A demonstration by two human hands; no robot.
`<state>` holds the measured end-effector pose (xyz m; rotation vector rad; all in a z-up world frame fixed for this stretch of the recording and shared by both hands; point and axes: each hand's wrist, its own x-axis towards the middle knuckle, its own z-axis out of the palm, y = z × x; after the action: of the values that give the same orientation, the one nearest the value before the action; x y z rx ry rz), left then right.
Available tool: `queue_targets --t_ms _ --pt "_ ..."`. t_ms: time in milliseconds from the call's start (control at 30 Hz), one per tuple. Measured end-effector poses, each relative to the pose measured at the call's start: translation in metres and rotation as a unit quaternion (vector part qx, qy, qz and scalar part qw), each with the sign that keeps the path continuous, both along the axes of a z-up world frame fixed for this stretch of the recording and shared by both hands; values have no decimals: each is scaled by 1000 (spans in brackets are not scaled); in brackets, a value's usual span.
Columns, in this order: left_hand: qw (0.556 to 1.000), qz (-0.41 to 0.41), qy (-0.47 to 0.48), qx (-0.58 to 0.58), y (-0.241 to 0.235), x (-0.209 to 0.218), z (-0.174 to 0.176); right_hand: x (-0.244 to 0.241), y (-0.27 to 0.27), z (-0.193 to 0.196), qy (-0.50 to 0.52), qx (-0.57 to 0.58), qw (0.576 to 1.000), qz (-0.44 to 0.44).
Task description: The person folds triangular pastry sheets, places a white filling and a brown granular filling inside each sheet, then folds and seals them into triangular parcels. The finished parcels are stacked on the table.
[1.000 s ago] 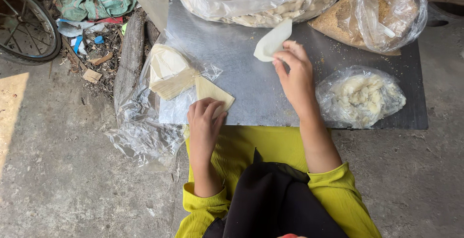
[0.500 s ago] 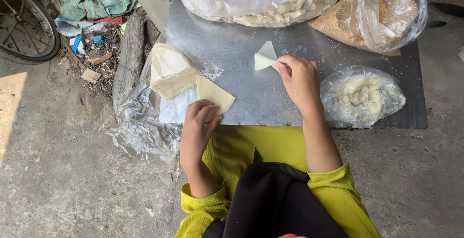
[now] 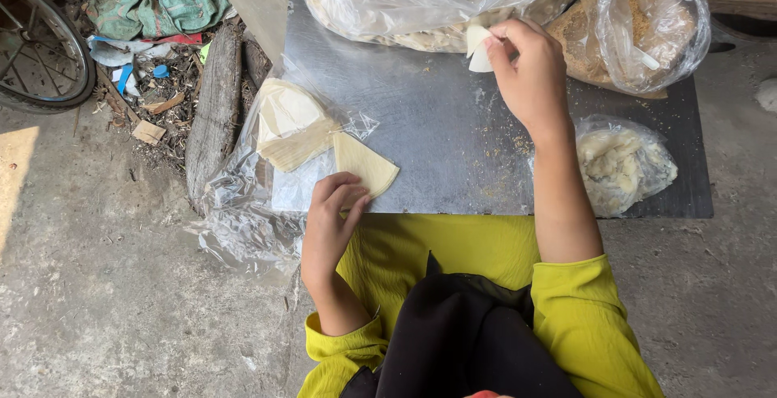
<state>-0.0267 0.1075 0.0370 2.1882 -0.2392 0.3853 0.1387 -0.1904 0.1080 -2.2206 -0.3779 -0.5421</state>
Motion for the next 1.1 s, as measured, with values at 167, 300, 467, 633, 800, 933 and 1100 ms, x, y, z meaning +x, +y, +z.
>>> queue_targets --t_ms 167,300,467,633,800,933,1100 --pt "999 6 38 -30 -2 1 0 -2 11 -22 -8 -283 957 68" --pt "1000 -5 1 4 2 1 -3 -14 1 -44 -17 -339 937 78" --pt "1000 -14 -4 -9 4 2 -5 -20 -4 -61 -95 -454 886 7" --pt "1000 -17 7 -19 5 2 -7 -33 -3 -62 -93 -452 887 35" --pt "999 -32 12 -30 7 1 -6 -52 2 -45 6 -382 921 82" --pt "996 -25 37 -71 6 1 -6 -75 13 -31 18 -375 923 88" --pt "997 40 43 -45 0 3 -6 -89 68 -51 -39 -243 932 266"
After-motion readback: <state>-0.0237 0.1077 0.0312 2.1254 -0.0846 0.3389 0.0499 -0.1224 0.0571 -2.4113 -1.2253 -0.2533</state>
